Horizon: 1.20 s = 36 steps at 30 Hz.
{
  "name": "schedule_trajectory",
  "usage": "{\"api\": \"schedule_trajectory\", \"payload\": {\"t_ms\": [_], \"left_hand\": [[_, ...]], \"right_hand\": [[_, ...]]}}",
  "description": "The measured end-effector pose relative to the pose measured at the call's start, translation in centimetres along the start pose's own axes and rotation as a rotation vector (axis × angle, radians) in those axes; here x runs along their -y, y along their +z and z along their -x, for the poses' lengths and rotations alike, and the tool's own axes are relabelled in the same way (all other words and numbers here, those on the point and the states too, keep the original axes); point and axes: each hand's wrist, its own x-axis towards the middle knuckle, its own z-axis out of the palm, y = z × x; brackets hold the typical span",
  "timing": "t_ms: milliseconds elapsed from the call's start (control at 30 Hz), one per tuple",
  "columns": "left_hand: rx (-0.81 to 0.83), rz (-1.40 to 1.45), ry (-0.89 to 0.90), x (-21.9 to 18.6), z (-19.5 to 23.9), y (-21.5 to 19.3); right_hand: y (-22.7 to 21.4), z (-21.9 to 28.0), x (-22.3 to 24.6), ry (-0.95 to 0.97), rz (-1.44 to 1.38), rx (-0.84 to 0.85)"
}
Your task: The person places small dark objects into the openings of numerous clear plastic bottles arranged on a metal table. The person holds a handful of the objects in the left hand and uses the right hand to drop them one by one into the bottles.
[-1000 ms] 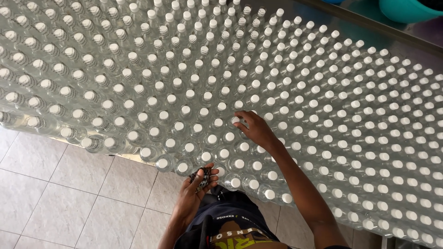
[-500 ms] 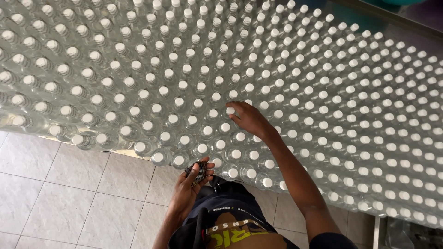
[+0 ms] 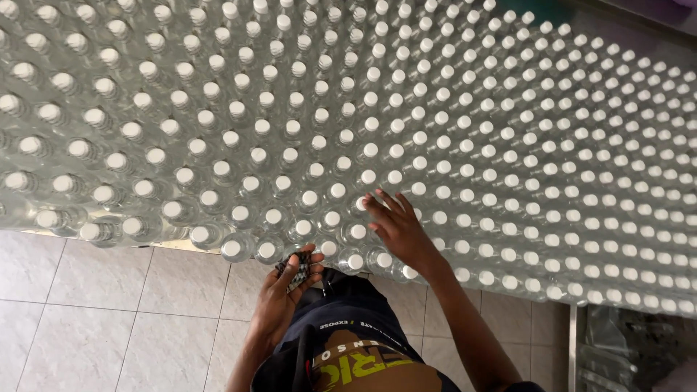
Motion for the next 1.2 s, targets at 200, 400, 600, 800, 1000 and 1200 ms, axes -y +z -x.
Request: {"api": "schedule_trajectory", "payload": {"t_ms": [200,400,600,800,1000,1200], "left_hand": [[0.082,-0.075,-0.004,-0.2,0.0,0.0],[0.076,-0.114,-0.031,-0.5,0.8,-0.3],[0.093,-0.104,-0.053,-0.3,1.0,-1.1],[0.108,-0.113,-0.046,-0.7,1.5,-0.2],[0.206,0.001,0.037,2.1,-0.3,-1.6],[0.278,-0.076,-0.067,2.4,-0.3,-2.0]], "right_hand": [[0.3,2.6,2.7,0.019,0.052,-0.055],[1.9,4.8,7.1,0.089,0.221,0.038],[-0.2,4.0,9.2,0.11,0.141,-0.091],[-1.8,2.3,10.8,0.026,-0.01,-0.208],[-0.2,0.2,12.2,0.224,-0.572,-0.271],[-1.2,-1.7,13.0,0.008,-0.58,-0.053]]}}
